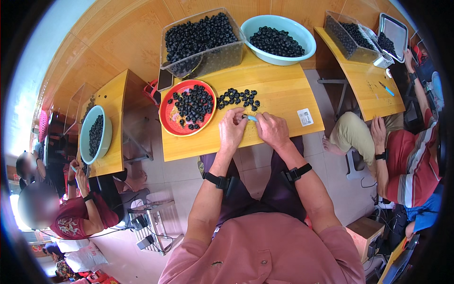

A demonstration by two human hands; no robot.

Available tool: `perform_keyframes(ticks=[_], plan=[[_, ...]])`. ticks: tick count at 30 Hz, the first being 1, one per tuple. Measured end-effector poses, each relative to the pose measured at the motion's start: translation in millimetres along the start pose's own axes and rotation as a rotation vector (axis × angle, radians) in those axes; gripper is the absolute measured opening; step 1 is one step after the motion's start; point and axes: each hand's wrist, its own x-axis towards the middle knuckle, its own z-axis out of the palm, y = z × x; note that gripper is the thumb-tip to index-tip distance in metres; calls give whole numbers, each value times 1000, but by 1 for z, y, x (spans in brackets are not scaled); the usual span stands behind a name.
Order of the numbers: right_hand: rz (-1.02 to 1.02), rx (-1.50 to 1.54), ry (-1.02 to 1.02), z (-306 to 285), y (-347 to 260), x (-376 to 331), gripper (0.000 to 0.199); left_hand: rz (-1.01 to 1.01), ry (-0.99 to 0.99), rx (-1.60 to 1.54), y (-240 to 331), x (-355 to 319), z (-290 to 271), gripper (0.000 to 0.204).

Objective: Sorting small black plastic or rubber parts from a pile into containers.

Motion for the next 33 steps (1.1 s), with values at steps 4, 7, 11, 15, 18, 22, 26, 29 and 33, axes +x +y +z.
perform_keyframes(ticks=[4, 7, 11, 15, 18, 22, 26, 29, 33], plan=[[-14, 8, 2, -1, 0, 0, 10, 18, 15, -5, -1, 0, 0, 32], [-19, 3, 18, 1, 1, -1, 11, 25, 9, -23, 1, 0, 0, 33], [-4, 5, 5, -1, 0, 0, 11, 30, 11, -18, 0, 0, -1, 32], [-7, 3, 5, -1, 0, 0, 12, 20, 10, -42, 3, -1, -1, 31], [-5, 4, 0, -2, 0, 0, 11, -26, -9, -52, 4, -1, -1, 32], [-4, 11, 4, -1, -1, 1, 10, -72, -1, -139, 4, 0, -2, 30], [57, -22, -10, 0, 0, 1, 9, -85, 16, -129, 3, -2, -2, 29], [109, -59, -10, 2, 2, 1, 9, -85, 24, -101, 7, -4, -2, 27], [95, -67, -16, 3, 2, 1, 8, -41, 43, -111, 6, -4, -3, 29]])
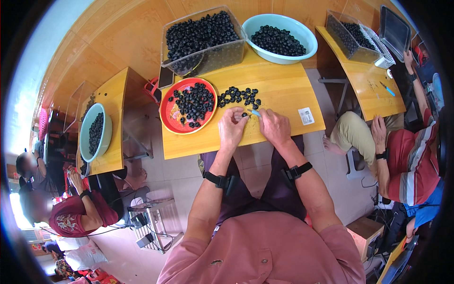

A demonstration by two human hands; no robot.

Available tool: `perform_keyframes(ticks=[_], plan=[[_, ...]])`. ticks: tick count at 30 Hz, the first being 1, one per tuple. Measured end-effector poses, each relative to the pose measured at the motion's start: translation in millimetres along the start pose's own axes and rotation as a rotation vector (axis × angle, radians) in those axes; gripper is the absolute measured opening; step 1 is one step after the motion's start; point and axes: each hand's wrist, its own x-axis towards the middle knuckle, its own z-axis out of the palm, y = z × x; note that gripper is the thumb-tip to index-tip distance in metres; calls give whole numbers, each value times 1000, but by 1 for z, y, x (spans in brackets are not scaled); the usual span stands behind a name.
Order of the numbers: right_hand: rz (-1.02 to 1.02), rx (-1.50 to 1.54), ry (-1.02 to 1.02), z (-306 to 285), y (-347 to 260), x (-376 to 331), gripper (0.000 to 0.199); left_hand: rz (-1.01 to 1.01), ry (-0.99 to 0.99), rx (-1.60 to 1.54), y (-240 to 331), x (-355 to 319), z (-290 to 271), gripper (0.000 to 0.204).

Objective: Sorting small black plastic or rubber parts from a pile into containers.

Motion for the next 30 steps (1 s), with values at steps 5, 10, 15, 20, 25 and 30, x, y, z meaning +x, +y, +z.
perform_keyframes(ticks=[5, 10, 15, 20, 25, 30], plan=[[-21, 19, 28, -1, -1, -2, 7, 94, 0, 114, -4, 0, -1, 34], [-63, 43, 33, -2, 2, -4, 9, -5, -19, 31, 1, 0, 1, 33], [-102, 64, 19, -2, 0, -3, 12, 12, -16, 28, -5, 2, 1, 32], [-93, 72, 11, -2, 1, -3, 11, 12, -33, 39, -4, 2, 1, 32], [-59, 71, -7, -4, 0, 0, 10, -12, -26, -59, -1, 0, 1, 32], [-25, 64, 21, -3, 1, -4, 10, -29, -10, 120, 0, 0, -3, 26]])
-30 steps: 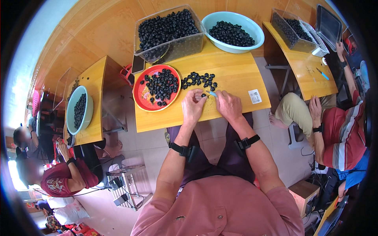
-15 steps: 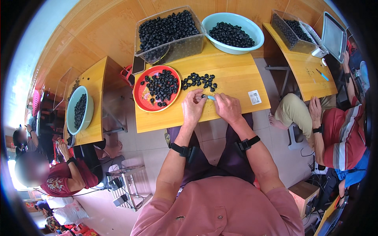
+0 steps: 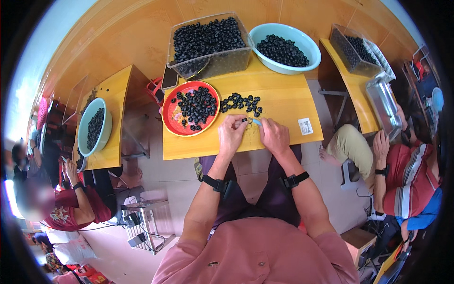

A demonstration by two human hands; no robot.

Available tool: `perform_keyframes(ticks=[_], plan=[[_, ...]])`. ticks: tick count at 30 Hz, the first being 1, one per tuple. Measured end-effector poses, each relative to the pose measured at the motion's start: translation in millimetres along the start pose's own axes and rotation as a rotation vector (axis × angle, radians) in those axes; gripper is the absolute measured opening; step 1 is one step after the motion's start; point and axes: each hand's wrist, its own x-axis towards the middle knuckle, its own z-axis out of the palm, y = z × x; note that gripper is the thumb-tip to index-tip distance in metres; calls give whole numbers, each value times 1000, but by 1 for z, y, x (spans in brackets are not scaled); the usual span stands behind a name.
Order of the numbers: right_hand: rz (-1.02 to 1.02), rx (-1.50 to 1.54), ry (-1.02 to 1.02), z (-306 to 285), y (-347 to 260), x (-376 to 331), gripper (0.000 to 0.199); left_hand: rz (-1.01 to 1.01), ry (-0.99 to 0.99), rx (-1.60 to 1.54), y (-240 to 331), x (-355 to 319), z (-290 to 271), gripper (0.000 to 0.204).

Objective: Sorting small black plastic or rubber parts from a pile into containers.

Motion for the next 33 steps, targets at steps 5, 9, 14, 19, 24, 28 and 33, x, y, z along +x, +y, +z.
perform_keyframes(ticks=[5, 9, 14, 19, 24, 28, 33], plan=[[-12, -22, -5, -3, -1, 0, 9, 185, 132, -52, -3, -1, 6, 26], [-6, -25, 44, 1, -1, 2, 9, 202, 149, -9, -10, 2, 8, 30], [-2, -28, -25, 4, -6, 3, 11, 14, 55, -120, -10, 0, 4, 31], [-12, -6, 6, 2, -3, 1, 11, 65, 50, -113, -9, -2, 5, 23], [-24, -31, 7, 0, 2, 0, 12, 270, 94, -78, -9, 1, 6, 26], [-24, -26, 18, 3, 3, -2, 13, 271, 93, -56, -8, 0, 5, 23], [-83, -36, 11, 0, -4, 2, 11, 227, 87, -70, -10, 1, 5, 28]])
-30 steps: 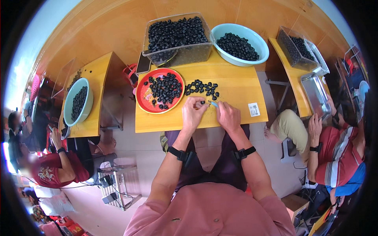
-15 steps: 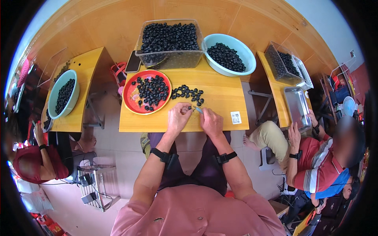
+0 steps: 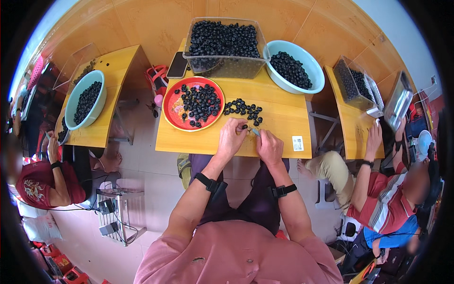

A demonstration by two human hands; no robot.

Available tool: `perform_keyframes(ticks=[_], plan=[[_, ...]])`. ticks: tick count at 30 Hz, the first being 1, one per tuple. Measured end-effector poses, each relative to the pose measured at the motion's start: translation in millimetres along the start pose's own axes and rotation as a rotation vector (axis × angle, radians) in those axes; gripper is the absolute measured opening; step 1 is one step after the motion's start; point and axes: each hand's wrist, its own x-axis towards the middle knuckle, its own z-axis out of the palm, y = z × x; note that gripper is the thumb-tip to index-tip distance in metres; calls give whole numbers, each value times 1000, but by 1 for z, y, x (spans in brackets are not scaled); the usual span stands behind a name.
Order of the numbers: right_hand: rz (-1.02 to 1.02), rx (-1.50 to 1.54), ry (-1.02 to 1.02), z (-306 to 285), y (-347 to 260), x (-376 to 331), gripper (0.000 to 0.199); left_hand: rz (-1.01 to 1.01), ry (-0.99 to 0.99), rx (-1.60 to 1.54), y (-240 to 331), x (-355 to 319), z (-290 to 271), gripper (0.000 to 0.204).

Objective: Sorting small black plastic or rubber parts from a pile into containers.

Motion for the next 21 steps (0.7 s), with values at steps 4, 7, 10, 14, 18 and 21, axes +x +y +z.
perform_keyframes(ticks=[4, 7, 10, 14, 18, 21], plan=[[-24, 12, 3, -4, -2, 1, 11, -1, -17, 13, 4, 1, 1, 29], [-24, 18, -1, -5, -2, 2, 11, -13, -31, 24, 3, 1, 2, 29], [-14, 21, 4, -4, -2, 1, 10, 52, -29, 4, 1, 0, 2, 31], [-24, 33, 6, 0, 2, -1, 10, -5, -48, 16, 2, 0, 2, 29], [-18, 32, 7, 2, 3, -3, 9, -18, -54, 37, 3, 0, 3, 29], [-20, 30, -12, 2, 3, -2, 9, -49, -62, 22, 1, -1, 3, 29]])
